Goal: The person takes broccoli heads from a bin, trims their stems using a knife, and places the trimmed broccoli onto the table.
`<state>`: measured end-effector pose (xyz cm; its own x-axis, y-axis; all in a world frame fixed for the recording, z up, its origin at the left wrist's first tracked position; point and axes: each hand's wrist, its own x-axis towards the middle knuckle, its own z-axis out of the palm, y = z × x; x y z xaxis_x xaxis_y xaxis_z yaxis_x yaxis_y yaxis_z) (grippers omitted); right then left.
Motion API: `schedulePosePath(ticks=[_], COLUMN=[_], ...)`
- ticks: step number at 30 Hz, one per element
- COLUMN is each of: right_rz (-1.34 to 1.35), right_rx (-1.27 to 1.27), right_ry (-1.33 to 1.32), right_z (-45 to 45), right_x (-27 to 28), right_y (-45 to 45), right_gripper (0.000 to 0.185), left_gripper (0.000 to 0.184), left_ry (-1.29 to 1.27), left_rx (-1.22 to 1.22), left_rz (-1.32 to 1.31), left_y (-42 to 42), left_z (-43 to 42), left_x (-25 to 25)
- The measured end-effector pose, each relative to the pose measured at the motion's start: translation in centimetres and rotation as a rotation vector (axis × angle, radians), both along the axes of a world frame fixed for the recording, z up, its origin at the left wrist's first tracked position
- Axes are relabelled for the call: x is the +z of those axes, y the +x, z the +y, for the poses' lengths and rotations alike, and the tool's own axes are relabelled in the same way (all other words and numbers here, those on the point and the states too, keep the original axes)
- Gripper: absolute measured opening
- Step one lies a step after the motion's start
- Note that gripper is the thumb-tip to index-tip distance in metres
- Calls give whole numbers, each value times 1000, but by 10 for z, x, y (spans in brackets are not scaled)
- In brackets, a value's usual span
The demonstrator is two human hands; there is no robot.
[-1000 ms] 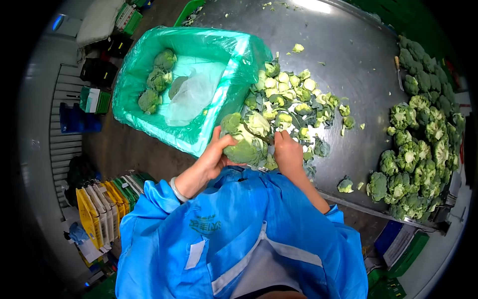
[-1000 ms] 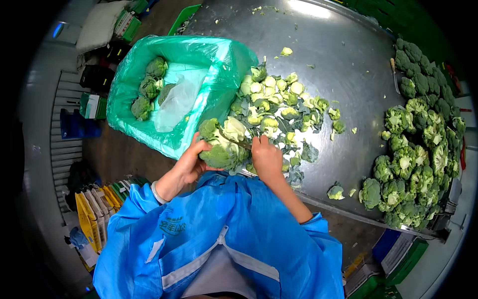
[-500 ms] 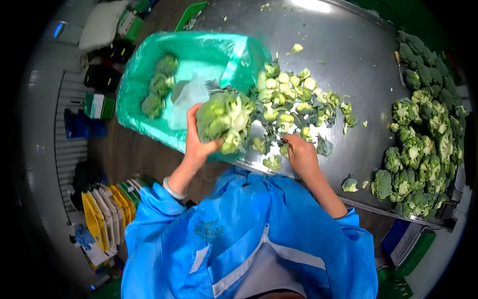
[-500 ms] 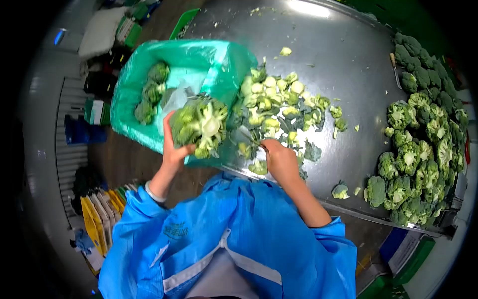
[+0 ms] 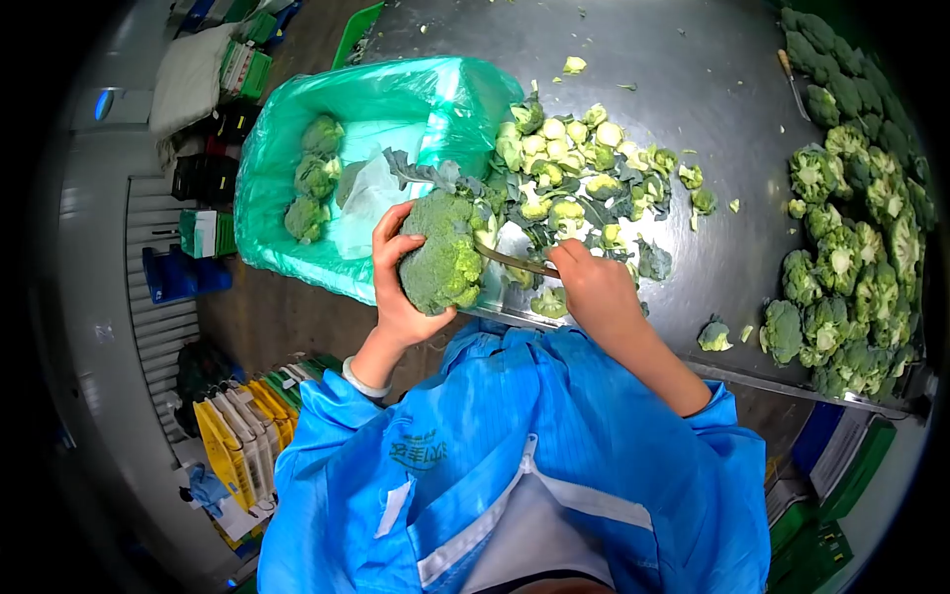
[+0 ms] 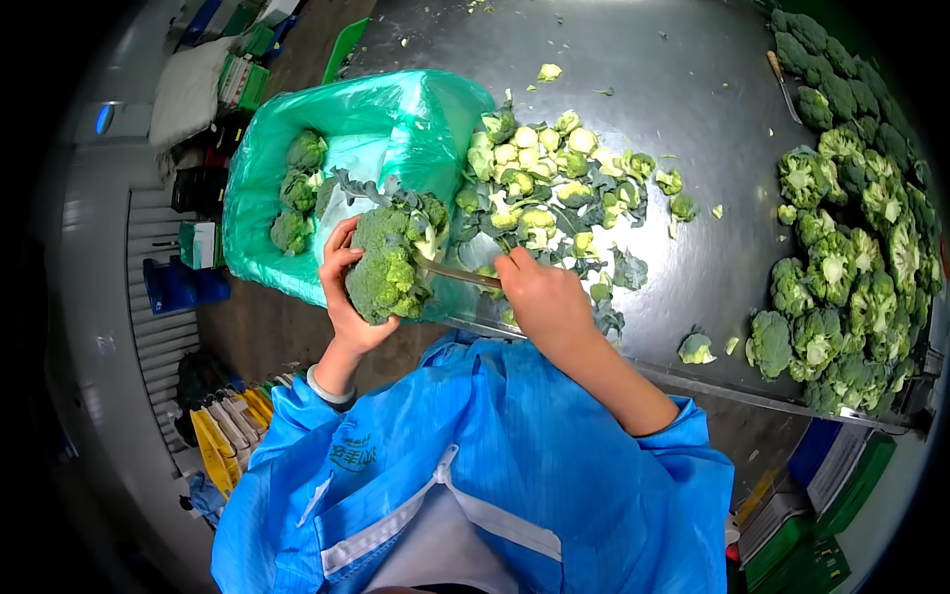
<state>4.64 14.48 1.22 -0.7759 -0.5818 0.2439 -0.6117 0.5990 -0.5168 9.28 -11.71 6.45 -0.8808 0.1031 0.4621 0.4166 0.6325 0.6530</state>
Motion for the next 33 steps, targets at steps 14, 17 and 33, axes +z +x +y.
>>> schedulePosePath(ticks=[14,17,33], right_rz=[-426,-670,-959], right_rx=[-179,-355,-258], right_ry=[-164,-542,-819], right_z=[35,29,19], right_x=[-98,-28,-15], right_y=[29,12,-11], right_gripper=[21,21,69], left_gripper=[72,76,94], left_ry=[617,511,1165], left_rx=[259,96,-53], left_rz=[-284,-202,-972], left_y=[1,-15,-7], left_z=[17,14,32], left_x=[-30,-35,-27])
